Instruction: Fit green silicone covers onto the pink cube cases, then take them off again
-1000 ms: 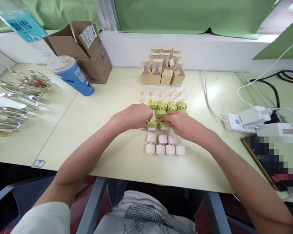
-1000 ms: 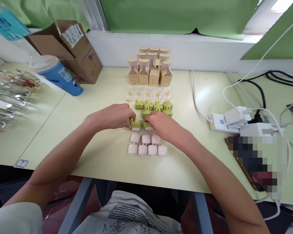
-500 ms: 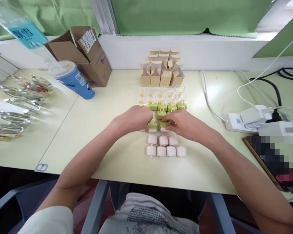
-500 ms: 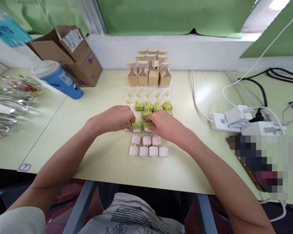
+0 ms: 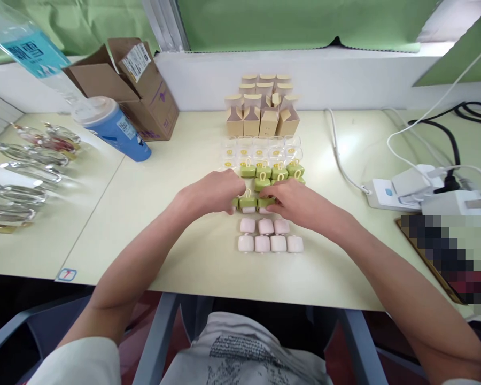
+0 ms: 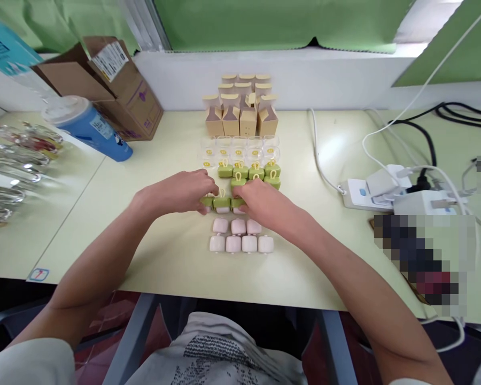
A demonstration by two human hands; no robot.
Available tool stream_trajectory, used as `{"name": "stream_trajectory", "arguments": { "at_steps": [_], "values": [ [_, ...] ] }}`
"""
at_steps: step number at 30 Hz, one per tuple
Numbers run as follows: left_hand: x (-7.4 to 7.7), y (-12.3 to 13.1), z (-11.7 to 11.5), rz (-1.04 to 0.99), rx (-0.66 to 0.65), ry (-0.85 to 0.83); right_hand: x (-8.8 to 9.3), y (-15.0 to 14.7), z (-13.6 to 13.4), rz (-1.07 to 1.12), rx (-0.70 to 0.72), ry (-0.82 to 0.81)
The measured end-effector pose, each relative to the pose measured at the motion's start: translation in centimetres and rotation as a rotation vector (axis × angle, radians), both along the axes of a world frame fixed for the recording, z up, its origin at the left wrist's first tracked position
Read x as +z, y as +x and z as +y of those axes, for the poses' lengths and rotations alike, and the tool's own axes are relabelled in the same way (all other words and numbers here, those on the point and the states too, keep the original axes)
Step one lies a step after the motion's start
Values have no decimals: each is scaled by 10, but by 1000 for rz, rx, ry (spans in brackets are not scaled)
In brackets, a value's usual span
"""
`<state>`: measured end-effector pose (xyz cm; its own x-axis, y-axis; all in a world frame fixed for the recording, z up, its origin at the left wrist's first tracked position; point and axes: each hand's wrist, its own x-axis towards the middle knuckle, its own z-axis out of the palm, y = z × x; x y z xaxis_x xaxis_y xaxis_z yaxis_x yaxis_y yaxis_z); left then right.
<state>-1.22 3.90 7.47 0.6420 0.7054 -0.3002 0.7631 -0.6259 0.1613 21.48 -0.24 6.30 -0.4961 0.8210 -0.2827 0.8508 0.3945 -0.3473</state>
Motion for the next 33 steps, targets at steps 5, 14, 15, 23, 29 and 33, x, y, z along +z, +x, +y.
{"name": "stream_trajectory", "arguments": {
  "at_steps": [5,14,15,23,29,33],
  "values": [
    [-1,-1,2,123,24,-52,2,0,1,8,-22,-39],
    [-5,-3,5,125,11,-33,1,4,1,8,-17,-22],
    [-4,-4,6,122,8,-33,3,6,1,30,-21,-7],
    [-2,-3,27,-209,193,188,31,50,0,154,-141,233],
    [-31,4,42,-111,207,246,29,47,-13,-227,3,42],
    [-30,7,38,-39,193,265,29,21,-30,-370,137,-120]
  ]
}}
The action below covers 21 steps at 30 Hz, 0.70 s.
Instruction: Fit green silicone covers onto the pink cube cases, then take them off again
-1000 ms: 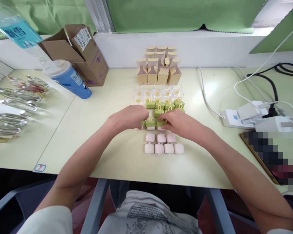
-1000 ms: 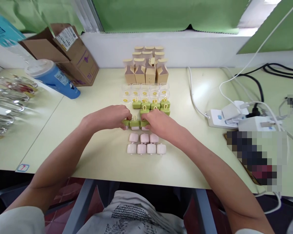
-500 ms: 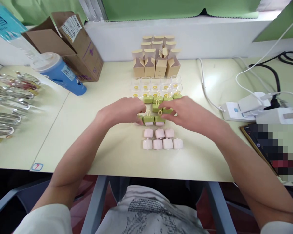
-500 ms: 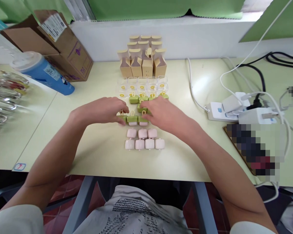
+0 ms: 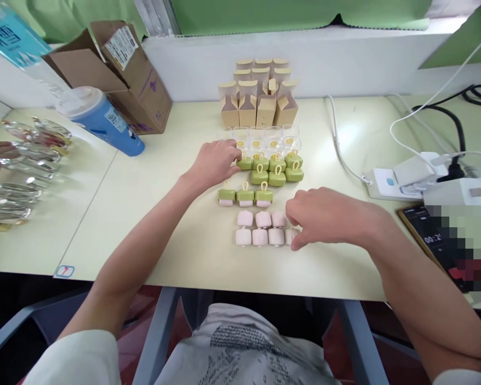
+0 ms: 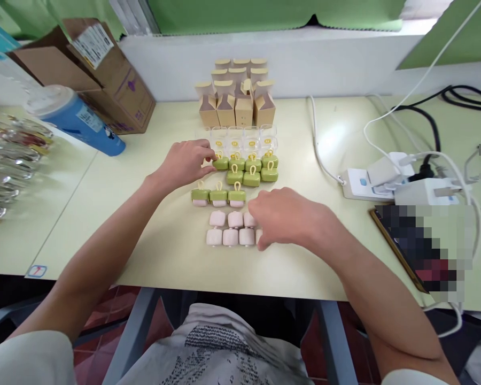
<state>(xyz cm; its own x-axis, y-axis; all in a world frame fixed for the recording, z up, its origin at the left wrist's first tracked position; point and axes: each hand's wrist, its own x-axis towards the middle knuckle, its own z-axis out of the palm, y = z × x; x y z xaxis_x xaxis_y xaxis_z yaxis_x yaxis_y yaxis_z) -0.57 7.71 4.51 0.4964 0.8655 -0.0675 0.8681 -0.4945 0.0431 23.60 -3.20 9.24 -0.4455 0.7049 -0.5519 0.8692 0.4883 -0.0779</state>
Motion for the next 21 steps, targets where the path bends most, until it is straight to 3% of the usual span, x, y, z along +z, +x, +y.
{"name": "stream_trajectory", "arguments": {
  "at_steps": [6,13,15,18,21],
  "values": [
    [14,-5,-6,77,-58,-34,-3,-17,-3,-52,40,-51],
    [4,-16,2,-48,-187,-130,3,5,5,-32,27,-63],
    [1,-14,3,-78,-185,-180,11,23,13,97,-9,-98],
    [0,-9,3,-50,-125,-196,24,51,28,482,-68,-178],
    [2,-11,4,-23,-107,-183,26,63,41,862,-232,-223]
  ]
}}
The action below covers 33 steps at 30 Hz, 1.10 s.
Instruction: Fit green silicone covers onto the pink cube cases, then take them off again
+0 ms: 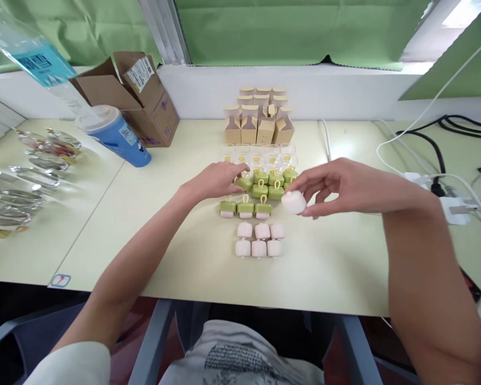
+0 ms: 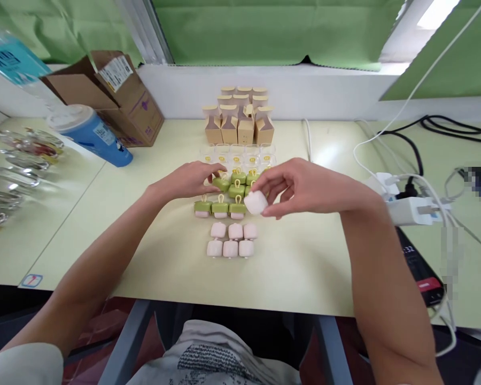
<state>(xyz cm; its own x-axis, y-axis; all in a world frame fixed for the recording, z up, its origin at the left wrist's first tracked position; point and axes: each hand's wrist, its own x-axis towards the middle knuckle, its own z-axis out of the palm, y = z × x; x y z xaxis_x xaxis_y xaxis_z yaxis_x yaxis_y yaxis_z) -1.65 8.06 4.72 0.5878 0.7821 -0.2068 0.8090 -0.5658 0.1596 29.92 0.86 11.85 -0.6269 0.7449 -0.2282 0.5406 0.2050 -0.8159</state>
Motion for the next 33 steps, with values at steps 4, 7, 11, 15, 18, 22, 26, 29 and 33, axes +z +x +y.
{"name": "stream_trajectory", "arguments": {
  "at_steps": [4,7,11,15,18,22,26,29,33],
  "values": [
    [9,-15,6,-105,-4,9,-15,-7,8,471,-233,-111],
    [20,-23,7,-346,103,-18,-25,-16,10,632,-316,-102],
    [29,-18,0,-765,161,-402,-29,-22,8,638,-367,-40],
    [23,-2,-7,-1039,169,-686,-33,-30,6,617,-403,32],
    [18,10,-14,-1087,223,-688,-37,-35,7,619,-445,47],
    [16,30,-43,-944,44,-439,-32,-32,10,620,-555,131],
    [8,54,-78,-693,-273,-84,-17,-13,13,616,-710,234],
    [-6,83,-95,-469,-407,87,-5,1,14,666,-852,269],
    [-22,144,-106,-239,-392,220,1,8,10,660,-885,273]
  ]
}}
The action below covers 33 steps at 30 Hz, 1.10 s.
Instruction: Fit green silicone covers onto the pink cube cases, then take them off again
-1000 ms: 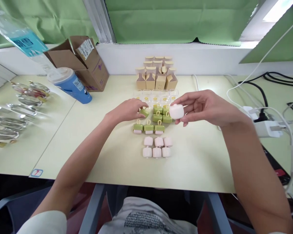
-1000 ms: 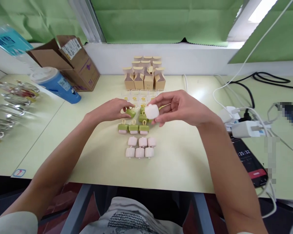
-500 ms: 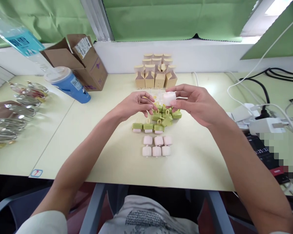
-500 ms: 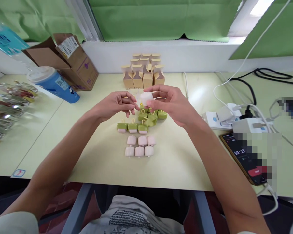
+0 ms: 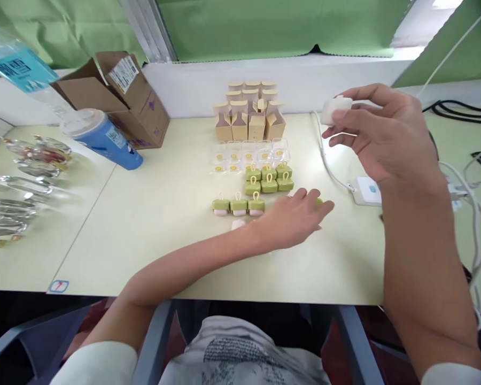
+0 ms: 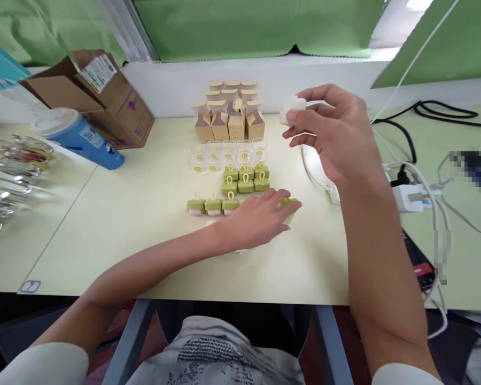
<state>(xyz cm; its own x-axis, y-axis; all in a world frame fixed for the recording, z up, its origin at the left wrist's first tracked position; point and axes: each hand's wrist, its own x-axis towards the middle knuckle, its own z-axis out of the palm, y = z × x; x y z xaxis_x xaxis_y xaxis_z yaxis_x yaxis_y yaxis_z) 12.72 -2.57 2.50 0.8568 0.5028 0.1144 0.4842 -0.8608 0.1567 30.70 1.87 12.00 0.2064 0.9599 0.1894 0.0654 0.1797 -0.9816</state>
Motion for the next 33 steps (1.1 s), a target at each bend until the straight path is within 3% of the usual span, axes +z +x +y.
{"name": "stream_trajectory", "arguments": {
  "at_steps": [3,6,9,12,14,17,20,24,33],
  "values": [
    [-1,36,-2,173,49,-53,0,-1,-3,-63,54,8],
    [12,35,5,149,40,-195,4,-3,-4,-79,103,17],
    [33,-2,23,-116,41,-358,8,-6,-7,-43,157,32],
    [52,-51,42,-400,45,-340,7,-12,-11,-4,207,96],
    [56,-79,51,-555,82,-356,3,-19,-13,-38,269,156],
    [50,-105,56,-739,128,-500,-6,-30,-15,-175,358,209],
    [39,-116,57,-848,164,-594,-12,-42,-18,-297,381,224],
    [31,-121,57,-915,194,-609,-16,-55,-23,-435,385,262],
    [30,-120,60,-953,167,-733,-18,-56,-29,-530,375,254]
  ]
}}
